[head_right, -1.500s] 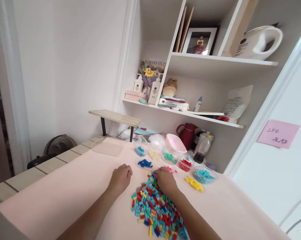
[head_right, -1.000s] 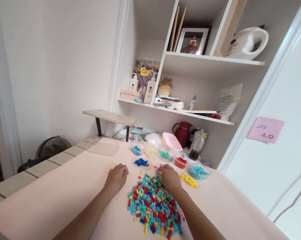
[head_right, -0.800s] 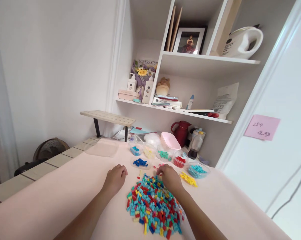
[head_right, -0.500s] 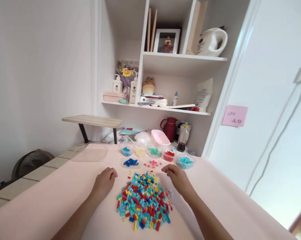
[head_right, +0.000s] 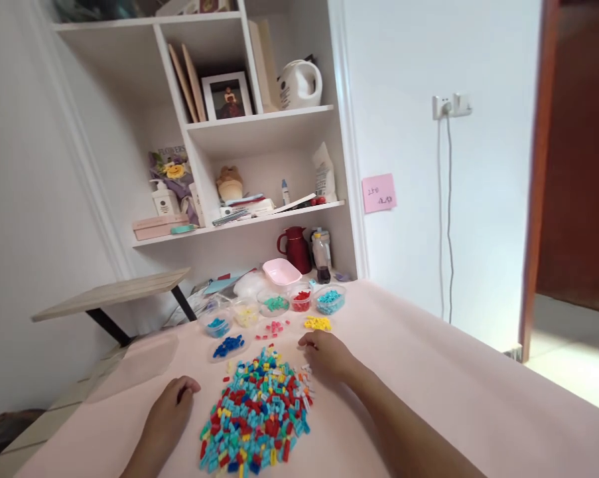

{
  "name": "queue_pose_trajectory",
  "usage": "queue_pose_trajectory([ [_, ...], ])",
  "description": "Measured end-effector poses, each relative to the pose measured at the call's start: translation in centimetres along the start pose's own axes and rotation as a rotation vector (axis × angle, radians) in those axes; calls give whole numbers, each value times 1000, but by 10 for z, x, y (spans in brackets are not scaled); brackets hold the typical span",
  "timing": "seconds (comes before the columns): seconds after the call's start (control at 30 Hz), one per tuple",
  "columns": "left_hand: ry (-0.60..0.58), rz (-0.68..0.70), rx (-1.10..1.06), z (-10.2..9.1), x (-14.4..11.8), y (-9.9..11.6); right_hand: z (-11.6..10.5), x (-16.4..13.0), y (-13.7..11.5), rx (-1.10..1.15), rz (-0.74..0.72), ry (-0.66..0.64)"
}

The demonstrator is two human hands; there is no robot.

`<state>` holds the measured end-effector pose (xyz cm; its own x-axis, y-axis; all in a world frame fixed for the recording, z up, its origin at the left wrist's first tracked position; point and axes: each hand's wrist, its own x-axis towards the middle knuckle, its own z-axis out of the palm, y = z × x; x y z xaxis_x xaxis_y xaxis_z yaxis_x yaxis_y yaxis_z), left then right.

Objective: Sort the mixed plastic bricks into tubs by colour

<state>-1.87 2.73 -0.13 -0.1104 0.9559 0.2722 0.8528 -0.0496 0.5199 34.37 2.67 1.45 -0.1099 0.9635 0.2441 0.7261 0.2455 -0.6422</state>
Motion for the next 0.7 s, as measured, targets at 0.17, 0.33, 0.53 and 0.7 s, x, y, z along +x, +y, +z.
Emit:
queue_pose_trajectory([
  [0.17,6,21,-18,-3,1,-2,14,-1,-8,-5,-99,-1],
  [0.33,9,32,-32,-8,0,1,17,-5,-18,-69,-161,-32],
  [0.53,0,32,-47,-8,3,2,9,-2,-13,-51,-130,-36],
  [0.7,-18,31,-41,-8,5,2,11,-1,-13,-91,-150,-39],
])
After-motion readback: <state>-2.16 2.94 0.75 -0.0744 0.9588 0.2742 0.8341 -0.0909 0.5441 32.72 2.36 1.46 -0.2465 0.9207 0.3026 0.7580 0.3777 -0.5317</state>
